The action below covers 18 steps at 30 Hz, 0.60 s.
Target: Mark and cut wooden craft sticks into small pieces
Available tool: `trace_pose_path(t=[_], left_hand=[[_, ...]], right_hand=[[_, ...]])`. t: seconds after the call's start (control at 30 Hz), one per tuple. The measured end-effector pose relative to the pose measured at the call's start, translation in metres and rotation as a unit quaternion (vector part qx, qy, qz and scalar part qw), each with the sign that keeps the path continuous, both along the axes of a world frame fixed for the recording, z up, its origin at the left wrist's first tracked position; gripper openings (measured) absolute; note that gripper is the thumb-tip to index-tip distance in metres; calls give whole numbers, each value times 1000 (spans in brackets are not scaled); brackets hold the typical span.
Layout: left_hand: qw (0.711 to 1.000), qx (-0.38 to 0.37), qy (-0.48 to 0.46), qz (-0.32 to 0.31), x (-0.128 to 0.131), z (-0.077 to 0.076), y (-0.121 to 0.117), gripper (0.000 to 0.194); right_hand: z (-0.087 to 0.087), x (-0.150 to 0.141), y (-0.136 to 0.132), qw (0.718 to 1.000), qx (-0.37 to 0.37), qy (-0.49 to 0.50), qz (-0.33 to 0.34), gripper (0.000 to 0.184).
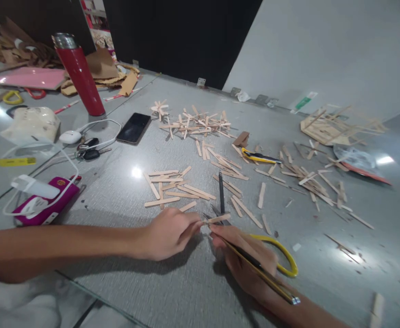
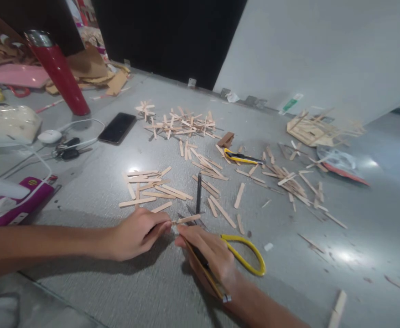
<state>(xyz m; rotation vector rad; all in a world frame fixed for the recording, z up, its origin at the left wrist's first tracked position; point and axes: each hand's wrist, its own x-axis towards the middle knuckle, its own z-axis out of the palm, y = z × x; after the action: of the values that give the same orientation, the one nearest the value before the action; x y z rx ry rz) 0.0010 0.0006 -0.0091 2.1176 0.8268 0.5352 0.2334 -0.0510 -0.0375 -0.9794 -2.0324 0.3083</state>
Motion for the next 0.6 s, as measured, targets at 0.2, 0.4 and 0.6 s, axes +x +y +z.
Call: trace_pose_path(t=[0.2,0.4,0.6], left_hand=[[1000,-5,-15,-4,-1,2,0,29],[1000,-3,-18,15,0,0,-2,31],[999,18,-21,29,1,-3,-3,32]], right_hand=[[17,-11,8,998,-32,31,50,21],[9,-7,5,999,14,26,43,24],[2,2,1,998,21,-11,61,38]])
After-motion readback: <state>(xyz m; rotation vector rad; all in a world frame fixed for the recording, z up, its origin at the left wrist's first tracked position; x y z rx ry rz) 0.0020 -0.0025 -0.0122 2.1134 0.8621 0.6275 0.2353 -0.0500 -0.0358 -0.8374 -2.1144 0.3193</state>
